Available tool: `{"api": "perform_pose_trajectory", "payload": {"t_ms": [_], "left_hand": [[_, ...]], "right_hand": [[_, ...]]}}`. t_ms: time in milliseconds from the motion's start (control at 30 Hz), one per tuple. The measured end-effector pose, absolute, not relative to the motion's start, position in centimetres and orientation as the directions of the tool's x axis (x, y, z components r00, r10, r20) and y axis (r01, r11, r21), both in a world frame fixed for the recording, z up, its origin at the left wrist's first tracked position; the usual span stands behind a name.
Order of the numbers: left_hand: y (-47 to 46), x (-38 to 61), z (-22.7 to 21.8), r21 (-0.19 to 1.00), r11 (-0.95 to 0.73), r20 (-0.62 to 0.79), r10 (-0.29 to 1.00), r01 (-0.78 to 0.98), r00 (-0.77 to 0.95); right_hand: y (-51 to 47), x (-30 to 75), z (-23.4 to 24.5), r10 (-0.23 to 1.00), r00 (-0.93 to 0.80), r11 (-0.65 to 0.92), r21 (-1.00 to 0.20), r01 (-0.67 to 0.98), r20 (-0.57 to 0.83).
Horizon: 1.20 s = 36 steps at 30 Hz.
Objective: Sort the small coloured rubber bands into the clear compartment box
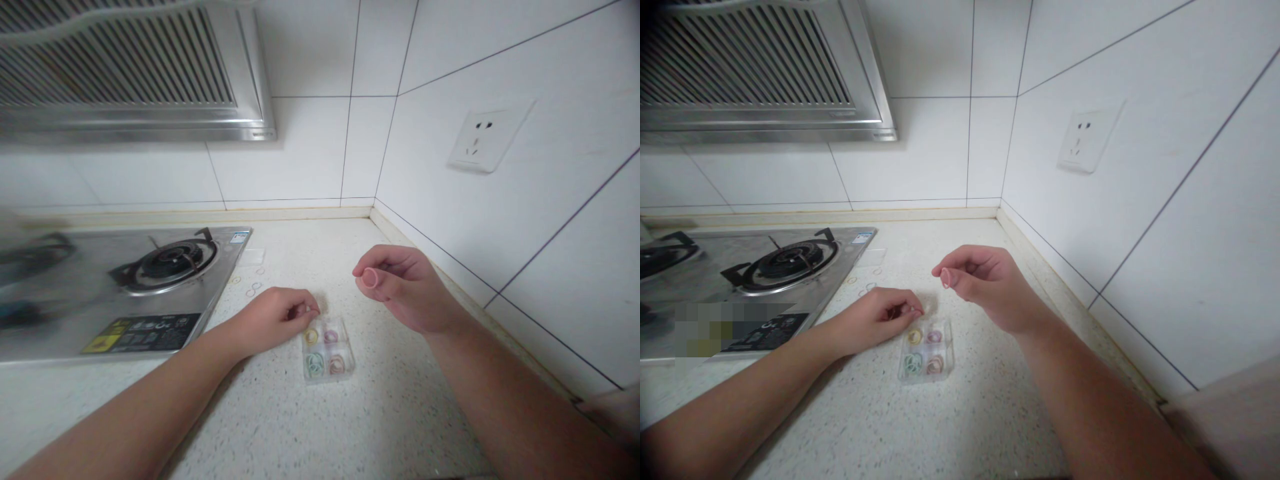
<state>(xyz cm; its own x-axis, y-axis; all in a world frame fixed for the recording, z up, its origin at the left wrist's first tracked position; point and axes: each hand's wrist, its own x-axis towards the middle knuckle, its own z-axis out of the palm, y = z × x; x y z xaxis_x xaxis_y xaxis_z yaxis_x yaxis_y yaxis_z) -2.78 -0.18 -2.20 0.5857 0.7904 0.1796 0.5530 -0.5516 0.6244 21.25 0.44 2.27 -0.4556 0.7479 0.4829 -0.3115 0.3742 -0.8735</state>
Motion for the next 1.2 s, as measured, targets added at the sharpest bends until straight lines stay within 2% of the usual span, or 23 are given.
{"api": "perform_pose_trajectory", "payload": {"t_ms": [600,767,1000,1200], "left_hand": [[-0.25,-2.87,-2.12,0.616,-0.561,0.163,0.778,0.553,0.607],[-0.29,-2.88,-2.08,0.608,-0.567,0.167,0.776,0.556,0.608],[-0.22,-3.07,-2.03,0.588,-0.578,0.172,0.773,0.566,0.611],[-0.26,-3.08,-1.89,0.578,-0.586,0.18,0.77,0.568,0.612]], "right_hand": [[0.18,21.01,2.71,0.727,-0.512,0.305,-0.883,-0.356,0.458],[0.33,21.01,2.5,0.736,-0.479,0.371,-0.876,-0.306,0.479],[0.26,20.96,2.63,0.737,-0.485,0.357,-0.881,-0.311,0.47],[-0.18,20.77,3.15,0.76,-0.485,0.394,-0.9,-0.187,0.433]]}}
